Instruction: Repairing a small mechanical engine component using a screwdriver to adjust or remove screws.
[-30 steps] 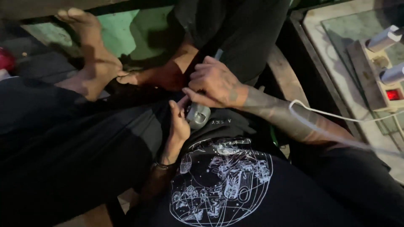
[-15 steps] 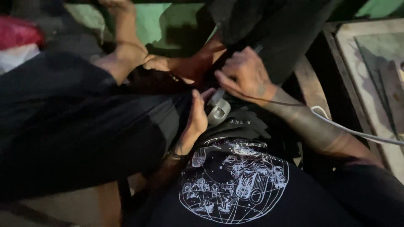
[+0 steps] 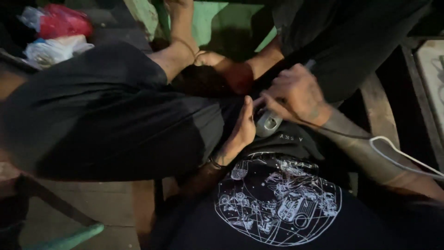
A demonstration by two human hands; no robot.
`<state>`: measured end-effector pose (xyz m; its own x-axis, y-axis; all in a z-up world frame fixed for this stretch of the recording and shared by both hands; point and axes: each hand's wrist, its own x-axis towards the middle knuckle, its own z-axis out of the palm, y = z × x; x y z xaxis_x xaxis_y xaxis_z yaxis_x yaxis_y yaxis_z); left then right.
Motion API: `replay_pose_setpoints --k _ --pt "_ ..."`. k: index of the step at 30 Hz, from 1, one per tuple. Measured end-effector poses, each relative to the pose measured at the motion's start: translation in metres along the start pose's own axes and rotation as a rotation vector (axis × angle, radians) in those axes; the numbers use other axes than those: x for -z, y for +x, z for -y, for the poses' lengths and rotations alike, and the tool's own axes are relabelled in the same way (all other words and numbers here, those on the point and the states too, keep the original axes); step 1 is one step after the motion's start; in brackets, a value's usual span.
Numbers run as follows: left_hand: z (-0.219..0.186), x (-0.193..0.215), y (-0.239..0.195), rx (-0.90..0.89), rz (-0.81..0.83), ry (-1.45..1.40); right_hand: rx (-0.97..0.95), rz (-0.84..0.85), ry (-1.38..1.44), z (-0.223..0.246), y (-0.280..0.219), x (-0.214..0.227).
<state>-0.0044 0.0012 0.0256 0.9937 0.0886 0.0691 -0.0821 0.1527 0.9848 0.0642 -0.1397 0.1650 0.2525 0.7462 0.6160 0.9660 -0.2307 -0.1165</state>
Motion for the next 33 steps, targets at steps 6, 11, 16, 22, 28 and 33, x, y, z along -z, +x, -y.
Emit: replay_pose_setpoints --k 6,11,16,22,28,33 --pt "0.017 0.007 -0.002 0.120 -0.155 -0.147 -0.190 -0.043 -0.265 -0.042 -0.026 0.003" --pt "0.003 -0.004 -0.008 0.091 -0.263 -0.532 -0.199 -0.002 -0.124 -0.014 -0.019 0.009" --pt "0.021 0.003 0.008 0.197 -0.211 -0.673 -0.117 -0.189 0.029 -0.033 -0.020 0.022" --pt "0.001 0.006 0.023 0.425 -0.175 -1.022 0.168 -0.336 0.002 0.017 -0.007 -0.008" --pt "-0.016 0.001 0.022 0.423 -0.428 -0.840 -0.130 -0.099 -0.321 -0.031 -0.017 -0.006" --pt "-0.022 -0.011 0.007 0.310 -0.447 -0.915 0.039 -0.114 -0.120 -0.016 -0.020 -0.038"
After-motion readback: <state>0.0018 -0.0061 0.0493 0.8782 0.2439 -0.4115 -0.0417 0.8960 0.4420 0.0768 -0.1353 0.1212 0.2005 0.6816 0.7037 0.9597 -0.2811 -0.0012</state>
